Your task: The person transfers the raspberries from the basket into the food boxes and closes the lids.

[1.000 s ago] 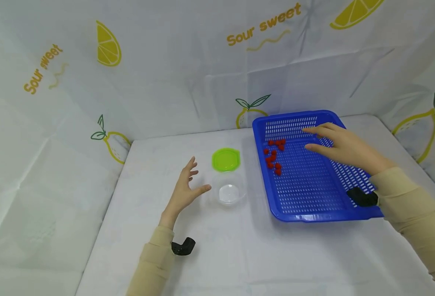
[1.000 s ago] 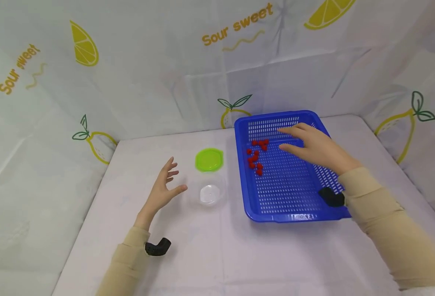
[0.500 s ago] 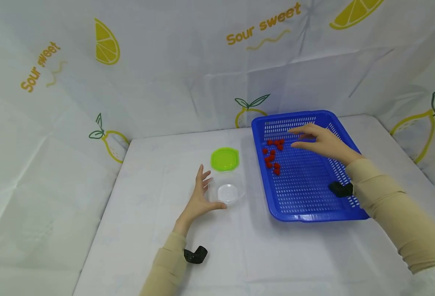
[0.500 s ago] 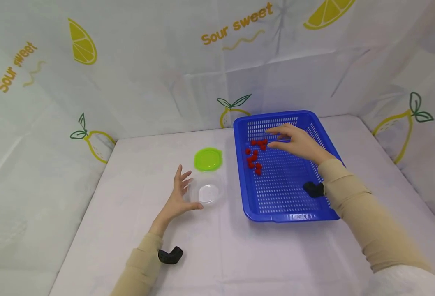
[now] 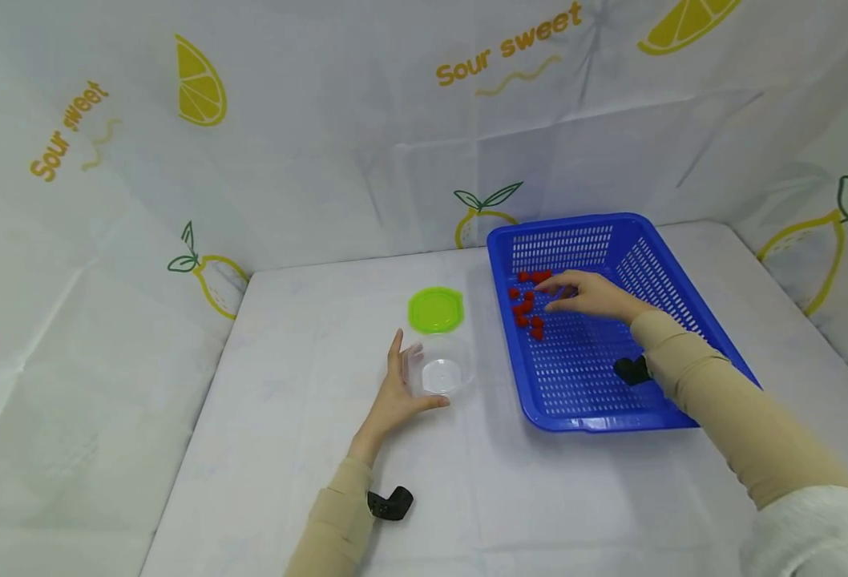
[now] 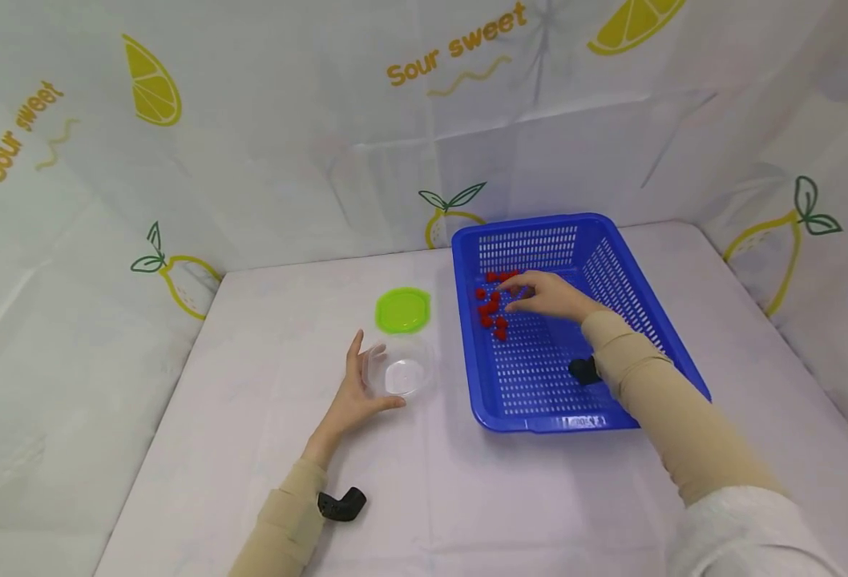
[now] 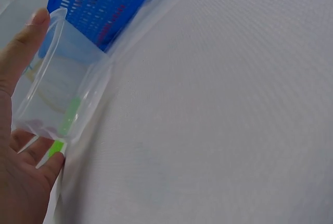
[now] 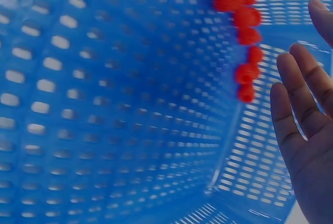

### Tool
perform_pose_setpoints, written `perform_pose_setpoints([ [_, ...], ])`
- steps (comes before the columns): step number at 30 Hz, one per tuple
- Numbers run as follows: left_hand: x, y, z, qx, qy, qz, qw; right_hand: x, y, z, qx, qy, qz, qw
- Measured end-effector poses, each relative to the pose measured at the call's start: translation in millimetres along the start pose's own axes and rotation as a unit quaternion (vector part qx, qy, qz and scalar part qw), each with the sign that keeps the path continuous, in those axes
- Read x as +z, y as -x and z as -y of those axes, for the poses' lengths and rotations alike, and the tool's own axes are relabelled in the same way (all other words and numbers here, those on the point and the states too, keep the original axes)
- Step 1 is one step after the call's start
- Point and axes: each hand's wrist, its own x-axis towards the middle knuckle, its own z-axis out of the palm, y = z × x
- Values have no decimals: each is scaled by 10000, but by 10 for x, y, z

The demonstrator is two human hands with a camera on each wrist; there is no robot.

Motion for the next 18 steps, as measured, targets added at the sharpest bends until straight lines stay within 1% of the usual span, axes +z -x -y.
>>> perform_pose_setpoints([
  [4,-16,-9,14,-24,-10,-2,10000,86,-51,-57,-38,200,189,9996],
  [9,-22,-25,23,-337,-58,64,9994,135,-91,-132,-174,230,435,9986],
  [11,-24,-28,30,-456,-64,95,9989,154,-100,-163,-160,253,564,9980],
  [15,-35,-27,28,-547,50,118,9984,194,-114,-226,-91,347,708,9968],
  [18,-39,-24,18,-586,220,156,9979,216,-119,-261,-115,350,685,9970],
])
